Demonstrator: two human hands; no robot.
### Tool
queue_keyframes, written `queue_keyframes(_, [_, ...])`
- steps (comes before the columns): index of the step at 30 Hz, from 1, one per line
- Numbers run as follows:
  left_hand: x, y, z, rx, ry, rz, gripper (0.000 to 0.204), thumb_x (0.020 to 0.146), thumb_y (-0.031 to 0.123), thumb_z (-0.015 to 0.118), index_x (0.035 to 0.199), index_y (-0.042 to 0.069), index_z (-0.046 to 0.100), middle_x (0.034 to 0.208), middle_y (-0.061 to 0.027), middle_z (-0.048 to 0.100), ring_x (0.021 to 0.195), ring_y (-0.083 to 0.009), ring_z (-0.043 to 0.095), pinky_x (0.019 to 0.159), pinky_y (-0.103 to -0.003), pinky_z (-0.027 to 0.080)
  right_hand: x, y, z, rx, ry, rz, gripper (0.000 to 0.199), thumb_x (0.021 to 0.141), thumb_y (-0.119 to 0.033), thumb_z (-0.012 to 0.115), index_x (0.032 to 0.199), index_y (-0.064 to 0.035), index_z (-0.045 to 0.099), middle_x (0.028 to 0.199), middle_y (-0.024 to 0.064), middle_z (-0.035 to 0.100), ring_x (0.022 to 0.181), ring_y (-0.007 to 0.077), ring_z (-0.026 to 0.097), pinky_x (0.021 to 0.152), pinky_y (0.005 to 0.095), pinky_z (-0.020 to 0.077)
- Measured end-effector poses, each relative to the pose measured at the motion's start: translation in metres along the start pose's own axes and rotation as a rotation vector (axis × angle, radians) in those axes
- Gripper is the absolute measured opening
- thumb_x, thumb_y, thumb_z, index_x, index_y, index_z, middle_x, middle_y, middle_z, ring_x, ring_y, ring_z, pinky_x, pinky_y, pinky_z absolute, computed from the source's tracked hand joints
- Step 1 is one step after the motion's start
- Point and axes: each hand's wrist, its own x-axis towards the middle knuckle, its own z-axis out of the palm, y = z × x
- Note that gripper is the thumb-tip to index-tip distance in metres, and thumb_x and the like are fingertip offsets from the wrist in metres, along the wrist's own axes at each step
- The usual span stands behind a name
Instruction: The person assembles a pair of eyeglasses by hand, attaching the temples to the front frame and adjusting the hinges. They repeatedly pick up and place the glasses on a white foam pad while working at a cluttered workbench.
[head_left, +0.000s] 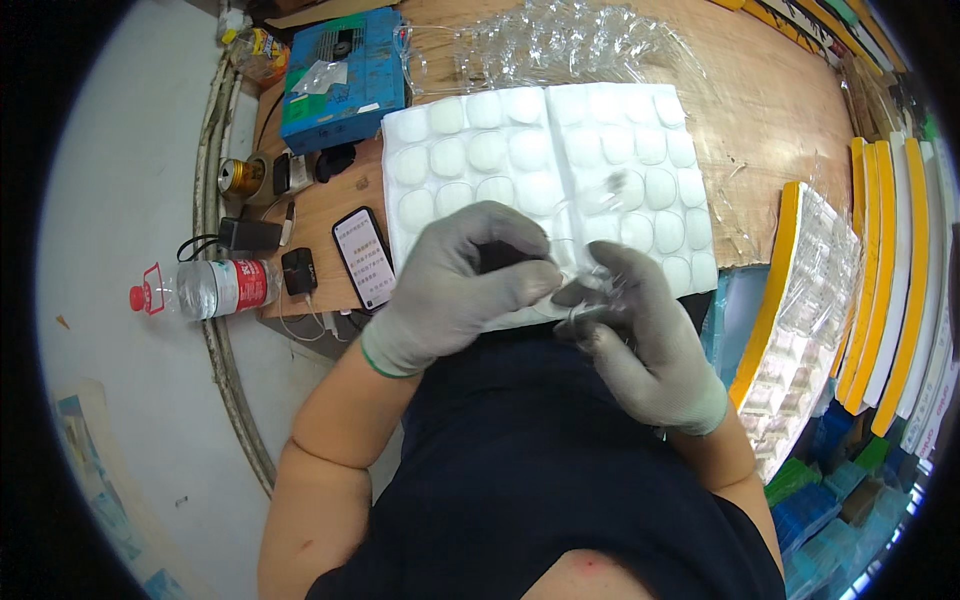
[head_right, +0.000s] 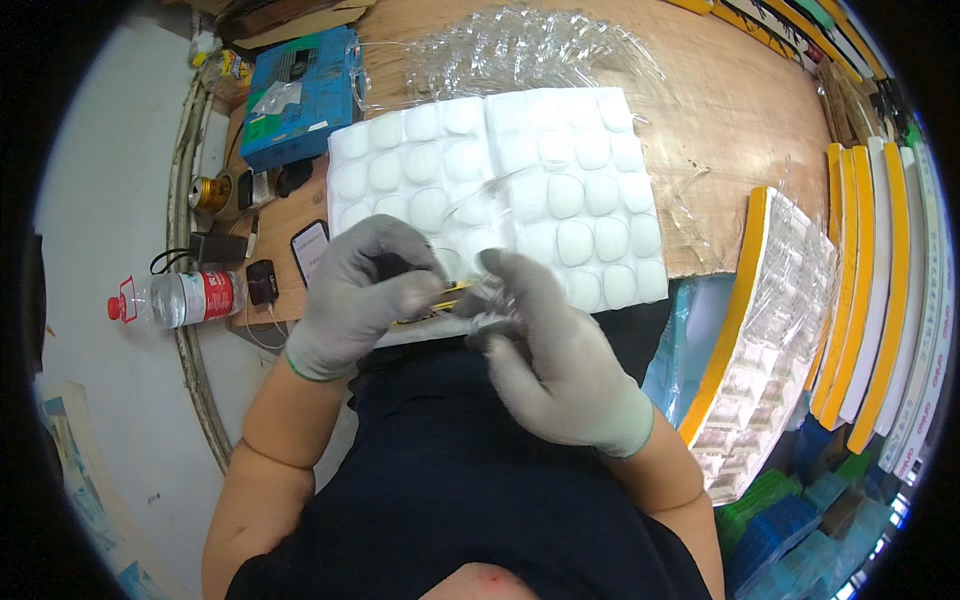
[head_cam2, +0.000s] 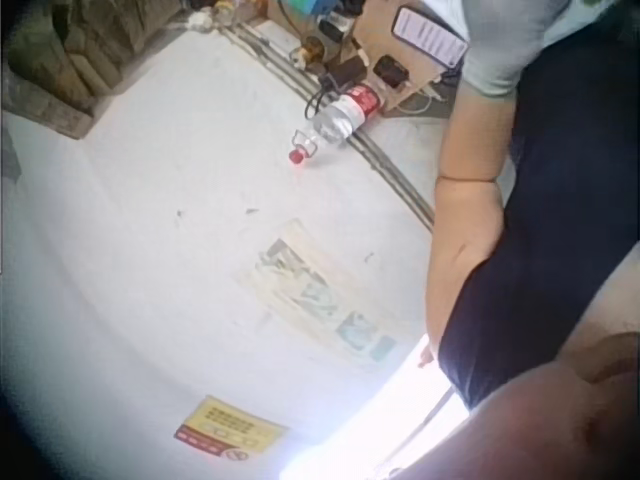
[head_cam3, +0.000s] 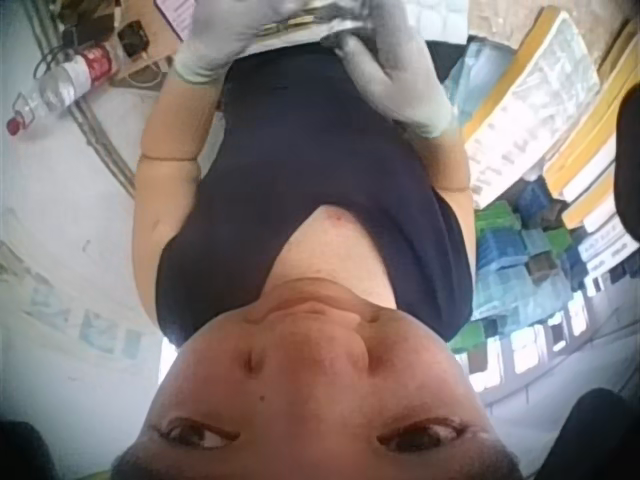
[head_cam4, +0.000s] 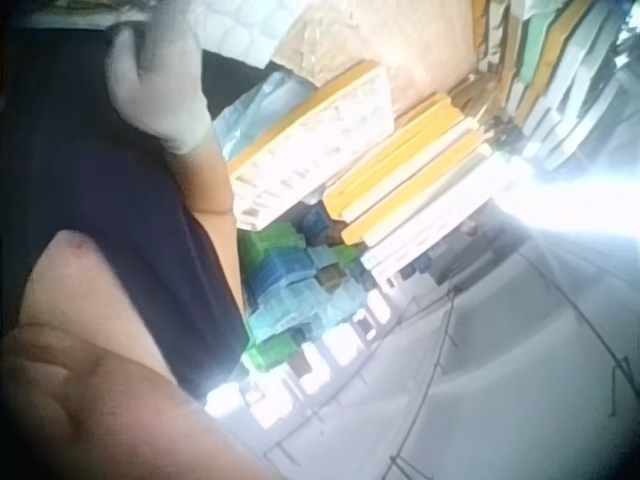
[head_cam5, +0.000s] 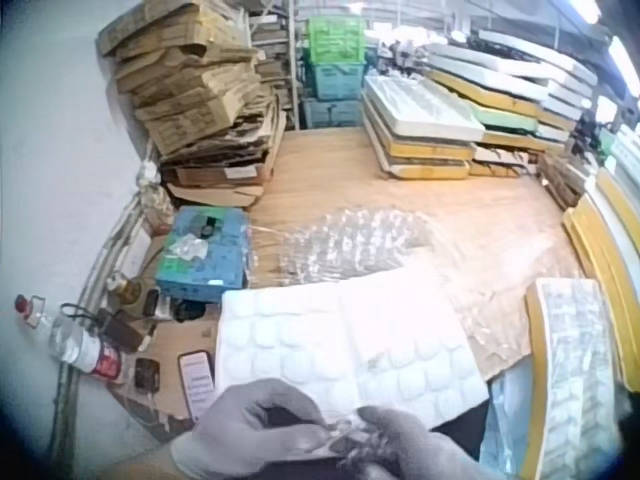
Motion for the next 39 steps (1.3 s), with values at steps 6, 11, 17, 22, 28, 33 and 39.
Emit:
queue_keyframes(6, [-0.01,0.014,0.019,-0.184,-0.041,-0.021,0.031,0.086,0.019,0.082,0.105,0.002,0.063,0.089,-0.0037,0.066,0.072,-0.0078,0.06,0.063,-0.021,0.049,0.001,-0.019,-0.001,0.149,0.002,0.116,0.027,0.098,-0.008,0.059,0.12,0.0074,0.061,0.093,0.0102,0.074,0.084,0.0135,0.07,0.077,0.0269,0.0549])
queue_keyframes(11, [-0.009,0.021,0.019,-0.165,-0.168,-0.019,0.032,0.087,0.021,0.08,0.107,0.001,0.065,0.092,-0.0053,0.065,0.078,-0.0098,0.059,0.071,-0.024,0.048,-0.005,-0.011,-0.004,0.347,-0.065,0.092,0.026,0.101,-0.013,0.055,0.116,0.0071,0.065,0.1,0.0148,0.073,0.086,0.0145,0.068,0.078,0.0271,0.0549])
queue_keyframes(17, [-0.011,0.019,0.032,-0.083,-0.188,-0.006,0.026,0.093,0.019,0.074,0.107,-0.001,0.068,0.094,-0.0036,0.066,0.082,-0.0094,0.061,0.073,-0.025,0.05,-0.01,0.0,-0.01,0.22,-0.067,0.037,0.024,0.103,-0.014,0.05,0.107,0.0061,0.063,0.088,0.0112,0.067,0.081,0.0147,0.063,0.077,0.0292,0.0541])
queue_keyframes(22, [-0.005,0.01,0.027,0.2,-0.144,0.109,0.02,0.095,0.017,0.072,0.104,-0.002,0.072,0.087,-0.0061,0.068,0.079,-0.0098,0.062,0.069,-0.025,0.05,-0.009,-0.005,-0.007,0.045,0.053,-0.021,0.022,0.102,-0.01,0.049,0.104,0.0075,0.063,0.082,0.0107,0.068,0.077,0.0151,0.066,0.073,0.0286,0.0552])
queue_keyframes(28, [-0.013,0.018,0.031,0.532,-0.062,0.293,0.02,0.092,0.017,0.074,0.1,-0.001,0.074,0.081,-0.0074,0.066,0.072,-0.0113,0.06,0.064,-0.026,0.047,-0.006,-0.007,-0.013,0.01,0.039,0.012,0.016,0.096,-0.004,0.055,0.101,0.0074,0.066,0.08,0.0123,0.072,0.076,0.0155,0.071,0.072,0.0273,0.0573])
queue_keyframes(33, [-0.013,0.031,0.029,0.649,-0.133,0.36,0.022,0.092,0.018,0.074,0.106,0.0,0.073,0.081,-0.0061,0.066,0.075,-0.0115,0.062,0.066,-0.026,0.048,-0.001,-0.007,-0.021,-0.002,-0.008,-0.046,0.014,0.093,-0.002,0.057,0.097,0.0056,0.068,0.076,0.0113,0.073,0.072,0.0144,0.071,0.068,0.0267,0.057])
queue_keyframes(39, [-0.011,0.012,0.029,0.585,-0.018,0.33,0.024,0.093,0.017,0.07,0.109,0.0,0.071,0.086,-0.0099,0.071,0.079,-0.0167,0.069,0.07,-0.028,0.053,0.004,-0.025,-0.007,-0.084,0.108,-0.004,0.012,0.092,-0.003,0.06,0.096,0.0048,0.068,0.072,0.0093,0.071,0.067,0.0122,0.07,0.064,0.0256,0.0553])
